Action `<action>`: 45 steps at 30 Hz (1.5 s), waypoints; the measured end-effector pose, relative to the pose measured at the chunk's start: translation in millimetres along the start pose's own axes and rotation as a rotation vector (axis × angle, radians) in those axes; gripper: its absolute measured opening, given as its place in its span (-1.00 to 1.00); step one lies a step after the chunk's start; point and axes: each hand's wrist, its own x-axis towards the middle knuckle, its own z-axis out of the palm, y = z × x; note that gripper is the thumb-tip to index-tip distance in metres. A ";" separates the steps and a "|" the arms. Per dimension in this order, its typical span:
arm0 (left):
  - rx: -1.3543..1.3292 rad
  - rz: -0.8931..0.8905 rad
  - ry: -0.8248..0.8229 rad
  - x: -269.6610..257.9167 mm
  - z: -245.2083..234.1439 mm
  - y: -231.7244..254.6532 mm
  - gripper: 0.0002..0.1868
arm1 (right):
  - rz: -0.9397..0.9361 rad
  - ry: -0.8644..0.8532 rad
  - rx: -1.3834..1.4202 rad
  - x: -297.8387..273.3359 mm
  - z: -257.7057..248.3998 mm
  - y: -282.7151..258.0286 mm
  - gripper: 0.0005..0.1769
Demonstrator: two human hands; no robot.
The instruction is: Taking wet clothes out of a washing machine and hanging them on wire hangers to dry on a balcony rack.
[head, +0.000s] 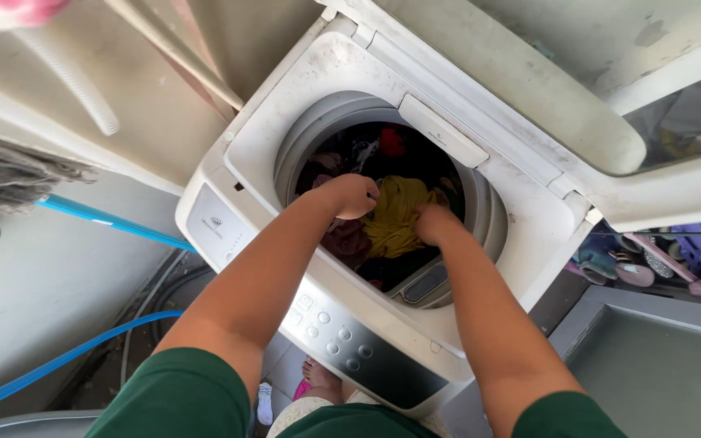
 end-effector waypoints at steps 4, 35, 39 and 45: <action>0.065 0.031 0.035 37.6 31.1 -33.7 -0.59 | 0.059 -0.244 -0.427 30.3 35.9 -13.6 -0.27; -0.040 -0.038 -0.179 -5.0 3.5 15.9 0.34 | -0.053 -0.475 0.770 30.6 -10.9 -11.0 -0.72; -0.347 0.532 0.069 8.6 17.0 3.5 -0.17 | -0.243 -0.558 1.214 -3.4 -53.1 -48.2 -0.75; -0.652 0.330 0.266 4.1 -15.4 -23.8 -0.65 | -0.376 -0.474 1.354 -26.9 -101.2 -82.3 -0.53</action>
